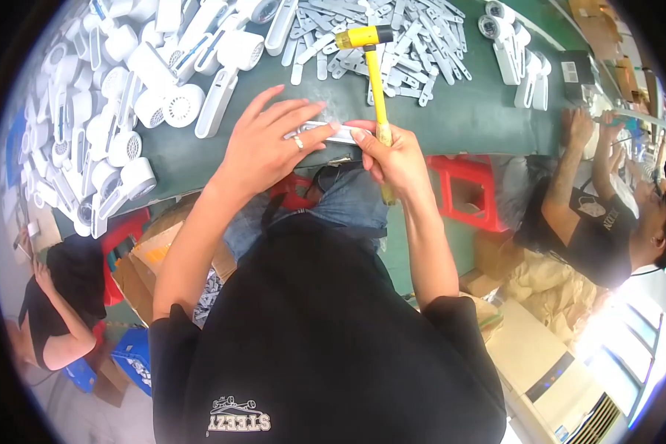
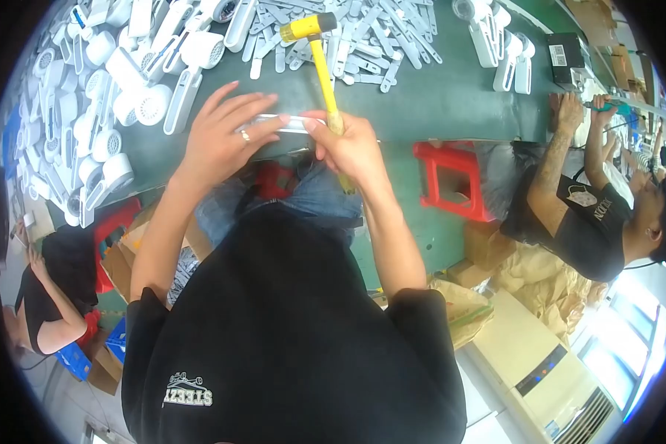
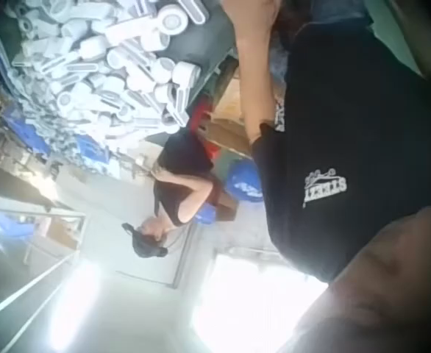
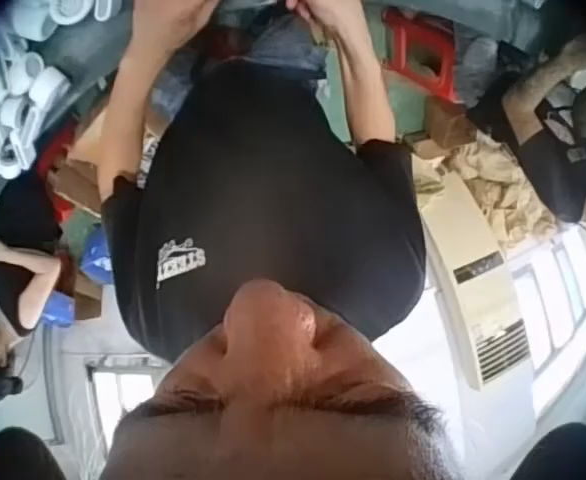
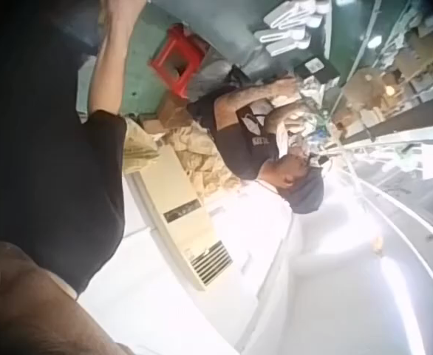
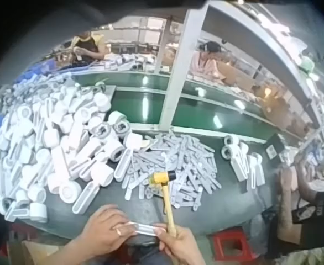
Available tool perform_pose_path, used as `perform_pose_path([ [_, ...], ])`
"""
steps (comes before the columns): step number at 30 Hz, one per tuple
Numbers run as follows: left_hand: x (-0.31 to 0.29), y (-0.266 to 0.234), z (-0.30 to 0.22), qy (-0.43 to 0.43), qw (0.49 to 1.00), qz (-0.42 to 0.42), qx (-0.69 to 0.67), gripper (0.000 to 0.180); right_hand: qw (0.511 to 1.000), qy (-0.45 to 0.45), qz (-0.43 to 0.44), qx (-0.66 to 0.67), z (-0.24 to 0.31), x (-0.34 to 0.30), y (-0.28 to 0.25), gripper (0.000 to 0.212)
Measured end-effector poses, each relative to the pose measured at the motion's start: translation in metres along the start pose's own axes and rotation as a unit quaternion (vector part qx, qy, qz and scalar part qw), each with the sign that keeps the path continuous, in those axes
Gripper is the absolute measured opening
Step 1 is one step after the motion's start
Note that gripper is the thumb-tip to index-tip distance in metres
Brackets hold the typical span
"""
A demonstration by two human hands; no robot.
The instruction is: The person assembles plastic components on a production line by securing parts together with a rubber mallet.
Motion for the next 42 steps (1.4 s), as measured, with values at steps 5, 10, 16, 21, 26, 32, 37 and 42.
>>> perform_pose_path([
  [5, 0.007, 0.007, -0.010, 0.048, 0.998, 0.044, 0.001, 0.037, 0.999, -0.023, -0.019, -0.014, 0.001, -0.019, -0.005, 0.038],
  [10, 0.002, 0.010, 0.002, 0.068, 0.997, 0.033, 0.022, 0.036, 0.991, -0.119, -0.067, -0.001, -0.026, -0.085, -0.024, 0.053],
  [16, 0.006, 0.007, 0.000, 0.060, 0.998, 0.017, 0.004, 0.031, 0.941, -0.173, -0.142, -0.254, -0.038, -0.154, -0.025, 0.053],
  [21, 0.010, 0.007, -0.002, 0.062, 0.998, 0.006, -0.010, 0.028, 0.929, -0.180, -0.150, -0.285, -0.044, -0.153, -0.012, 0.051],
  [26, 0.009, 0.008, 0.000, 0.059, 0.998, 0.001, -0.004, 0.026, 0.942, -0.165, -0.164, -0.243, -0.039, -0.161, -0.007, 0.050],
  [32, 0.008, 0.009, 0.001, 0.061, 0.998, 0.001, -0.014, 0.026, 0.934, -0.165, -0.143, -0.281, -0.045, -0.145, -0.006, 0.050],
  [37, 0.032, -0.005, 0.003, 0.085, 0.992, 0.091, -0.011, 0.031, 0.956, -0.109, -0.125, -0.241, -0.043, -0.140, -0.017, 0.049],
  [42, 0.039, -0.018, -0.003, 0.174, 0.969, 0.176, -0.029, 0.036, 0.977, -0.143, -0.146, -0.056, -0.041, -0.134, -0.022, 0.048],
])
Point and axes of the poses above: each hand's wrist, its own x-axis towards the middle knuckle, its own y-axis out of the palm, z = x × y, the point moved 2 cm from there along x, towards the middle knuckle, and after that the axes turned 4 degrees about -z, right-handed, at the moved point
